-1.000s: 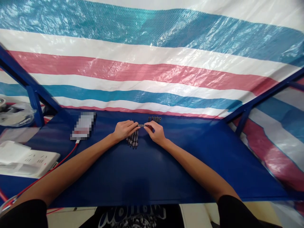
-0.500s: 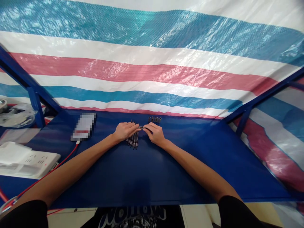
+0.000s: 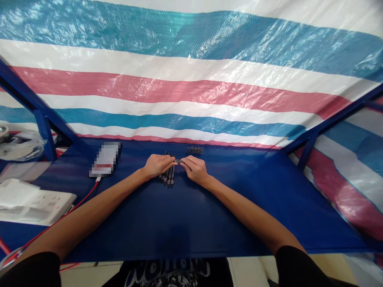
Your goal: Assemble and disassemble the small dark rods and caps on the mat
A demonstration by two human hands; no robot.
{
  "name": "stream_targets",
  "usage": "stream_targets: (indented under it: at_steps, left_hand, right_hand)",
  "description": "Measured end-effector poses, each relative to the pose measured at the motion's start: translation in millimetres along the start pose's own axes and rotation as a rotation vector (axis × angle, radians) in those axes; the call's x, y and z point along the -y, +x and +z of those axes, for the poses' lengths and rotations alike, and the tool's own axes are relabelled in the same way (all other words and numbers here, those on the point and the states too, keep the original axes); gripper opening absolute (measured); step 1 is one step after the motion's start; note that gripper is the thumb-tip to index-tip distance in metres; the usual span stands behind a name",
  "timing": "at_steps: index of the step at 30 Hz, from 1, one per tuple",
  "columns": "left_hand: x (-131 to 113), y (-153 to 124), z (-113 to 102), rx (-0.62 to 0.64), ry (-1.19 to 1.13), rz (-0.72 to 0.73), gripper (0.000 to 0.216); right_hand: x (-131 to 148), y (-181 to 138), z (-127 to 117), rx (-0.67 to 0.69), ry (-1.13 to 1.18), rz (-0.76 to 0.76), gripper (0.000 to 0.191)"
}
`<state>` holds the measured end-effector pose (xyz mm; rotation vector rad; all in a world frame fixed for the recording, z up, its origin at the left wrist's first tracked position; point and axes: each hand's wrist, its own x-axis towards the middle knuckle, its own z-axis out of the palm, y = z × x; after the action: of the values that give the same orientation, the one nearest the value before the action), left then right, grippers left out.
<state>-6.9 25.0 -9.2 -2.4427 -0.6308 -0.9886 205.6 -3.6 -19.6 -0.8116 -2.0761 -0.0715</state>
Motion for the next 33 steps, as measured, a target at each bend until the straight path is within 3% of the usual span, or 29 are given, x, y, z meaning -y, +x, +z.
stream_targets:
  at_steps: [7,21,24,33]
  left_hand:
    - [1,-2,2,-0.06,0.031,0.017,0.02]
    - [0,-3,-2,-0.076,0.049,0.085,0.018]
    - [0,-2,-3,-0.099,0.053,0.098,0.017]
    - [-2,0,-8,-0.142,0.097,0.067,0.015]
  right_hand:
    - [0,3,-2,0.012,0.054,0.034,0.024]
    - [-4,6,-5,0.251,0.13,0.062,0.038]
    - [-1,8,-6,0.277,0.2,0.139,0.038]
    - [20,33,-25,0.391,0.553,0.566,0.041]
